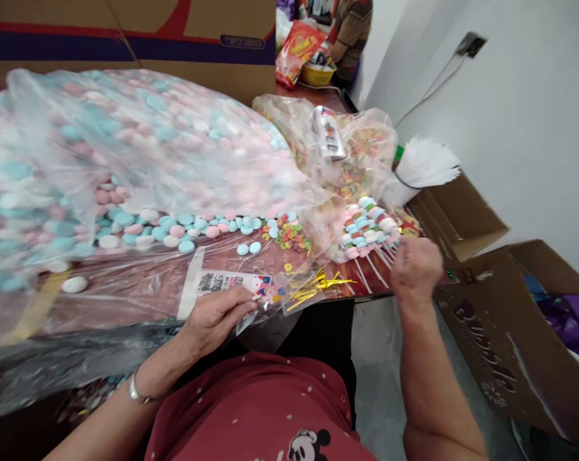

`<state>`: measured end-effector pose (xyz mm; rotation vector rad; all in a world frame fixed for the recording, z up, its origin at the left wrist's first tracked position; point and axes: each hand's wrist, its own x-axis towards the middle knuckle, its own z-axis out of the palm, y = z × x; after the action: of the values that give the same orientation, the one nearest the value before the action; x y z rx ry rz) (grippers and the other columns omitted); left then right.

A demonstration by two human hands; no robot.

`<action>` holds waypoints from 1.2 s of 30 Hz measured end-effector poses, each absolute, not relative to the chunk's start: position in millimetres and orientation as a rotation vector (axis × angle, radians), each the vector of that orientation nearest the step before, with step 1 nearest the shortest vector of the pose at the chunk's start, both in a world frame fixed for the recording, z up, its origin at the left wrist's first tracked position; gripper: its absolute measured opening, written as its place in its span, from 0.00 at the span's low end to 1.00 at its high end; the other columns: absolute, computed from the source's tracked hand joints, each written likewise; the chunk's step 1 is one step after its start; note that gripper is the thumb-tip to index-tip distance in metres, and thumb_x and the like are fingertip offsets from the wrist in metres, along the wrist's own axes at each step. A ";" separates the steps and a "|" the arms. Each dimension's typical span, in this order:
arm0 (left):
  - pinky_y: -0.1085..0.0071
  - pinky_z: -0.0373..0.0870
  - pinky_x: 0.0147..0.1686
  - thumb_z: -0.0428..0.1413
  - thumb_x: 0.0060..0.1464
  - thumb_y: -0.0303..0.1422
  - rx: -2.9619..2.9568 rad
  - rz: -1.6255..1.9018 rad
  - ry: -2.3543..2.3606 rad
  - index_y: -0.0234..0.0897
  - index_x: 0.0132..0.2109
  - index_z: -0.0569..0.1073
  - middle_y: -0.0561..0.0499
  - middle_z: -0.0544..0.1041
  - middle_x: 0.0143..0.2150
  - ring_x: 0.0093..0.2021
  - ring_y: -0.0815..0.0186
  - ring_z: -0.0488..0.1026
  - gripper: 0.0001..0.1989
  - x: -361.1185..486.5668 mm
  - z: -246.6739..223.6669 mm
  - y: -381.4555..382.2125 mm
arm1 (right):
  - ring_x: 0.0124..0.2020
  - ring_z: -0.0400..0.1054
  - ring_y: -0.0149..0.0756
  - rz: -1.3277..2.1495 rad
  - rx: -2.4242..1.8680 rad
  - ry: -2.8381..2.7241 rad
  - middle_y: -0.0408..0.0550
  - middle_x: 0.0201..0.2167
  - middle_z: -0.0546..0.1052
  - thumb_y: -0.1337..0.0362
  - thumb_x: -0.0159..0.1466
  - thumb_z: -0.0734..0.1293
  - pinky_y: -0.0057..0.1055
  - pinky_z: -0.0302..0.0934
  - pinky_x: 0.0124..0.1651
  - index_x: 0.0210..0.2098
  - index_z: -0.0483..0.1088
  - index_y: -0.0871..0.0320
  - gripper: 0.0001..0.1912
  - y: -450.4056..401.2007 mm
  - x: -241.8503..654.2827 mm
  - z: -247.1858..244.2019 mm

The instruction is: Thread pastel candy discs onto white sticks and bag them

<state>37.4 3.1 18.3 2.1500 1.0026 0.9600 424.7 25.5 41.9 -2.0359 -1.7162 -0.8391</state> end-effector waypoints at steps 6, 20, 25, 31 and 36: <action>0.75 0.70 0.30 0.52 0.64 0.41 2.068 0.987 1.088 0.37 0.36 0.77 0.50 0.80 0.28 0.27 0.69 0.74 0.15 26.4 16.1 7.6 | 0.29 0.69 0.40 -0.682 -1.492 -1.644 0.55 0.27 0.76 0.58 0.67 0.62 0.38 0.60 0.33 0.40 0.77 0.55 0.12 6.5 421.6 58.6; 0.77 0.68 0.32 0.52 0.64 0.36 1.905 0.754 0.939 0.32 0.38 0.77 0.48 0.79 0.30 0.29 0.70 0.74 0.14 12.6 16.9 12.9 | 0.29 0.66 0.36 -0.401 -0.967 -2.281 0.46 0.32 0.78 0.74 0.62 0.68 0.37 0.61 0.36 0.52 0.72 0.54 0.19 -4.8 353.0 79.3; 0.77 0.65 0.30 0.50 0.64 0.37 1.932 0.633 0.937 0.32 0.38 0.77 0.49 0.79 0.29 0.28 0.70 0.72 0.15 9.9 18.3 17.3 | 0.31 0.66 0.37 -0.441 -0.951 -2.317 0.46 0.31 0.78 0.74 0.62 0.69 0.37 0.59 0.37 0.50 0.73 0.55 0.18 -5.3 353.8 78.8; 0.77 0.65 0.29 0.50 0.64 0.39 1.911 0.459 0.890 0.32 0.38 0.76 0.51 0.77 0.28 0.28 0.70 0.71 0.15 6.2 15.8 22.6 | 0.30 0.66 0.36 -0.492 -0.910 -2.332 0.45 0.29 0.78 0.74 0.61 0.70 0.37 0.59 0.36 0.49 0.73 0.54 0.18 -5.4 356.5 82.8; 0.76 0.66 0.32 0.50 0.64 0.38 1.902 0.440 0.881 0.32 0.38 0.76 0.50 0.78 0.31 0.30 0.69 0.73 0.15 4.8 16.8 24.3 | 0.32 0.66 0.39 -0.476 -0.924 -2.316 0.48 0.29 0.77 0.74 0.61 0.70 0.38 0.60 0.37 0.50 0.73 0.56 0.19 -5.5 363.5 81.6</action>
<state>4.8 24.3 16.8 1.9017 0.8807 0.4402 363.5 -5.5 81.6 -0.9240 -2.3156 -0.4763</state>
